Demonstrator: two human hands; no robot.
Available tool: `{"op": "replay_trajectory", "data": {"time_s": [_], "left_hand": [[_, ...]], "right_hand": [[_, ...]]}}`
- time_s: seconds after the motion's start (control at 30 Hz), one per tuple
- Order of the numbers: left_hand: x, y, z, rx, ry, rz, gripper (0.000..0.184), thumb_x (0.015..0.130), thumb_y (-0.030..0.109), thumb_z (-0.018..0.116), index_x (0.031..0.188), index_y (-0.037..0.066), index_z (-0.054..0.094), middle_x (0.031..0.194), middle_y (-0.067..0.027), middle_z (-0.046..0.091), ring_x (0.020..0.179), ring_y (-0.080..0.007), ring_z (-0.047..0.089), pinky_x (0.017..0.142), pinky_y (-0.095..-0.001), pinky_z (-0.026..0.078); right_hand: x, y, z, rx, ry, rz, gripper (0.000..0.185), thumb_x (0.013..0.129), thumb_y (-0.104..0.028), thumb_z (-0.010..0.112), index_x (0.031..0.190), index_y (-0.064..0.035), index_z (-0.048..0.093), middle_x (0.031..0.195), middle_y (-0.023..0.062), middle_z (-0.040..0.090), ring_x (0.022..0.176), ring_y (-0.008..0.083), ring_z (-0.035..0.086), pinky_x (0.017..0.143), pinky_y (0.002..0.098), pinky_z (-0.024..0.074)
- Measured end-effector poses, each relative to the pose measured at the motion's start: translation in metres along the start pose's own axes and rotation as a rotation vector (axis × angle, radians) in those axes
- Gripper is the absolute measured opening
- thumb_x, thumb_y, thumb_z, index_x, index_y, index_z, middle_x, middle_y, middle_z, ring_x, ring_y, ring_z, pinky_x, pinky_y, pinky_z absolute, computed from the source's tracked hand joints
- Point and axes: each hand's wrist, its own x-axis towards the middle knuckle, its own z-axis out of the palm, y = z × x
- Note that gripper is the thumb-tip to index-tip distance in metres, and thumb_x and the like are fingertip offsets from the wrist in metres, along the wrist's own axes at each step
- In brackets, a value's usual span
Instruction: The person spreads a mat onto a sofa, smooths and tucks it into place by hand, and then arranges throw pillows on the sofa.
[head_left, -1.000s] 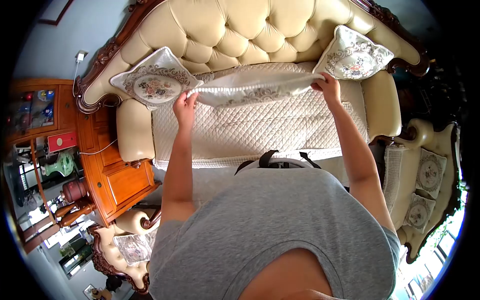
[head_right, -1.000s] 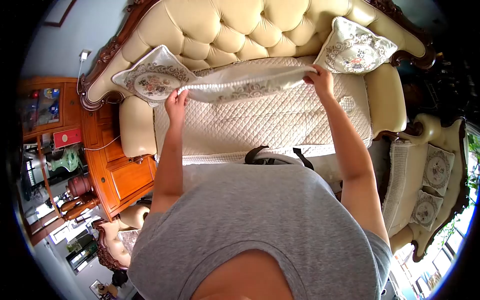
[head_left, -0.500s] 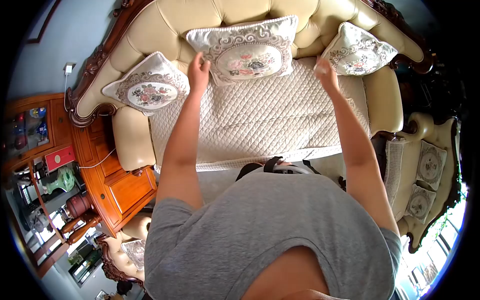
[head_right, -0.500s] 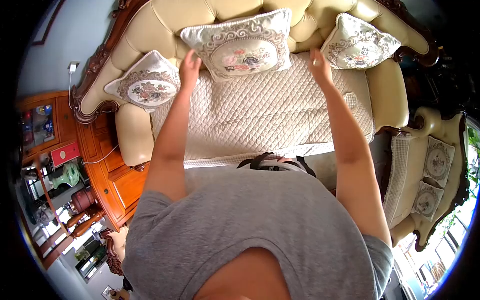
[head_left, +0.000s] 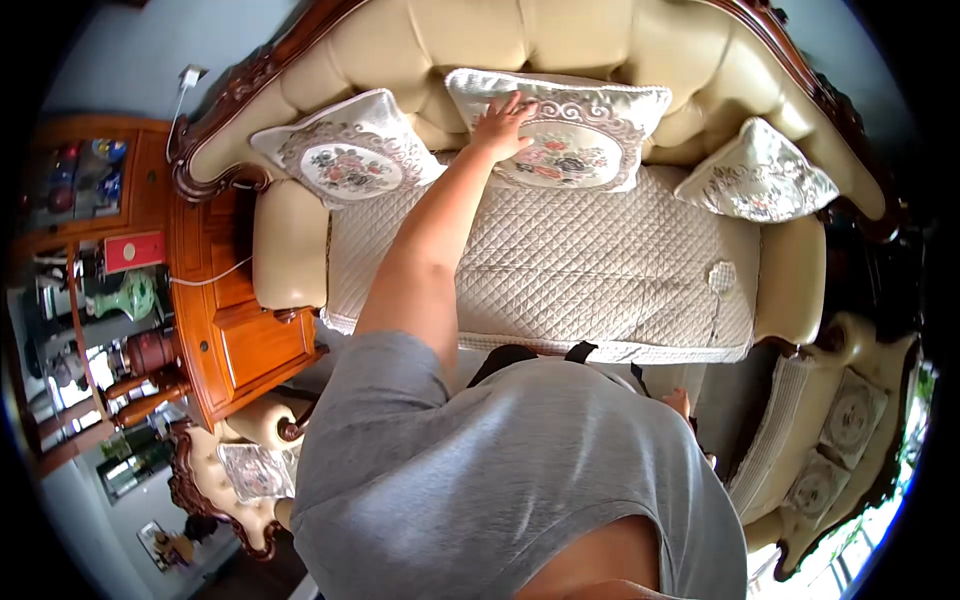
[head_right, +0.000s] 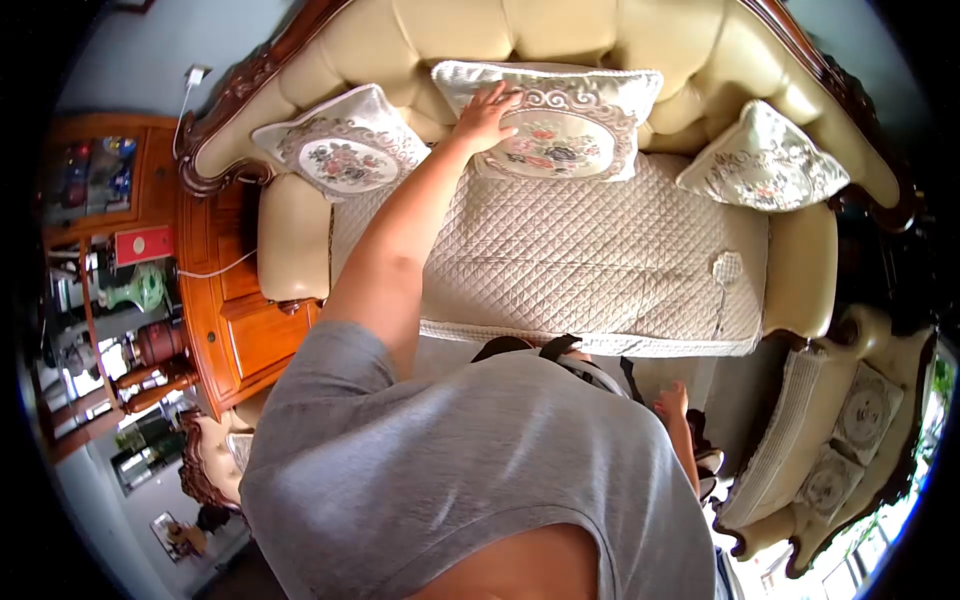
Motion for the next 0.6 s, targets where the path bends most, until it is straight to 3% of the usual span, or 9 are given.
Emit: {"op": "replay_trajectory", "data": {"time_s": [0.07,0.13,0.2,0.23,0.3,0.33,0.4,0.5,0.6], "left_hand": [[-0.004,-0.015,0.002,-0.081,0.384,0.151,0.076,0.084,0.033,0.068,0.147,0.030,0.027,0.157,-0.0074,0.013,0.140,-0.0363,0.024,0.113,-0.0487,0.029],[-0.035,-0.024,-0.019,-0.014,0.648,0.071,0.067,0.082,0.017,0.065,0.143,0.020,0.037,0.151,-0.0141,0.028,0.135,-0.0326,0.034,0.112,-0.0491,0.027],[-0.041,-0.066,-0.015,0.162,0.694,-0.119,0.071,0.084,0.021,0.067,0.146,0.019,0.032,0.150,-0.0115,0.029,0.130,-0.0307,0.040,0.110,-0.0425,0.035],[-0.035,-0.107,-0.009,-0.265,0.654,-0.217,0.074,0.084,0.023,0.068,0.147,0.018,0.030,0.150,-0.0117,0.029,0.130,-0.0301,0.040,0.109,-0.0431,0.036],[-0.038,-0.166,-0.013,-0.368,0.676,-0.450,0.072,0.080,0.021,0.068,0.144,0.020,0.035,0.150,-0.0118,0.029,0.128,-0.0330,0.041,0.106,-0.0446,0.038],[-0.042,-0.180,-0.028,-0.036,0.758,-0.574,0.069,0.077,0.018,0.067,0.141,0.023,0.041,0.151,-0.0116,0.029,0.127,-0.0365,0.042,0.103,-0.0454,0.040],[-0.048,-0.214,-0.049,0.217,0.523,-0.664,0.073,0.076,0.022,0.073,0.141,0.029,0.041,0.151,-0.0085,0.029,0.126,-0.0368,0.042,0.101,-0.0460,0.042],[-0.040,-0.245,-0.054,0.090,0.187,-0.560,0.085,0.068,0.028,0.083,0.140,0.033,0.038,0.148,-0.0059,0.030,0.130,-0.0357,0.037,0.101,-0.0456,0.044],[-0.020,-0.269,-0.021,0.105,0.249,-0.447,0.078,0.069,0.027,0.082,0.136,0.028,0.043,0.145,-0.0059,0.038,0.129,-0.0368,0.039,0.102,-0.0451,0.043]], "right_hand": [[-0.012,-0.014,0.007,0.155,-0.124,-0.017,0.048,0.082,-0.005,0.061,0.128,-0.0097,0.048,0.089,0.0116,0.064,0.063,0.0214,0.066,0.047,0.0325,0.0521],[-0.017,-0.024,0.013,0.250,-0.216,-0.066,0.046,0.084,-0.005,0.060,0.128,-0.0105,0.048,0.091,0.0110,0.064,0.064,0.0219,0.066,0.048,0.0312,0.0525],[-0.025,-0.039,0.015,0.259,-0.265,-0.116,0.045,0.085,-0.005,0.059,0.128,-0.0107,0.048,0.092,0.0106,0.065,0.066,0.0216,0.067,0.049,0.0299,0.0528],[-0.034,-0.051,0.016,0.255,-0.282,-0.135,0.044,0.086,-0.006,0.059,0.128,-0.0104,0.048,0.091,0.0104,0.065,0.066,0.0211,0.067,0.050,0.0293,0.0529],[-0.053,-0.064,0.009,0.191,-0.281,-0.183,0.037,0.089,-0.009,0.058,0.125,-0.0077,0.051,0.092,0.0099,0.066,0.069,0.0179,0.067,0.055,0.0259,0.0529],[-0.066,-0.073,0.002,0.196,-0.272,-0.176,0.037,0.089,-0.009,0.058,0.125,-0.0077,0.051,0.092,0.0099,0.066,0.069,0.0179,0.067,0.055,0.0259,0.0529],[-0.089,-0.080,-0.004,0.122,-0.240,-0.172,0.034,0.088,-0.010,0.059,0.122,-0.0072,0.054,0.092,0.0089,0.067,0.070,0.0159,0.067,0.055,0.0253,0.0530],[-0.105,-0.059,-0.011,0.127,-0.170,-0.149,0.033,0.087,-0.008,0.058,0.119,-0.0077,0.056,0.089,0.0074,0.067,0.070,0.0149,0.066,0.057,0.0250,0.0535],[-0.123,-0.036,-0.013,0.084,-0.132,-0.110,0.033,0.085,-0.006,0.057,0.118,-0.0074,0.056,0.087,0.0075,0.067,0.069,0.0150,0.066,0.057,0.0254,0.0537]]}}
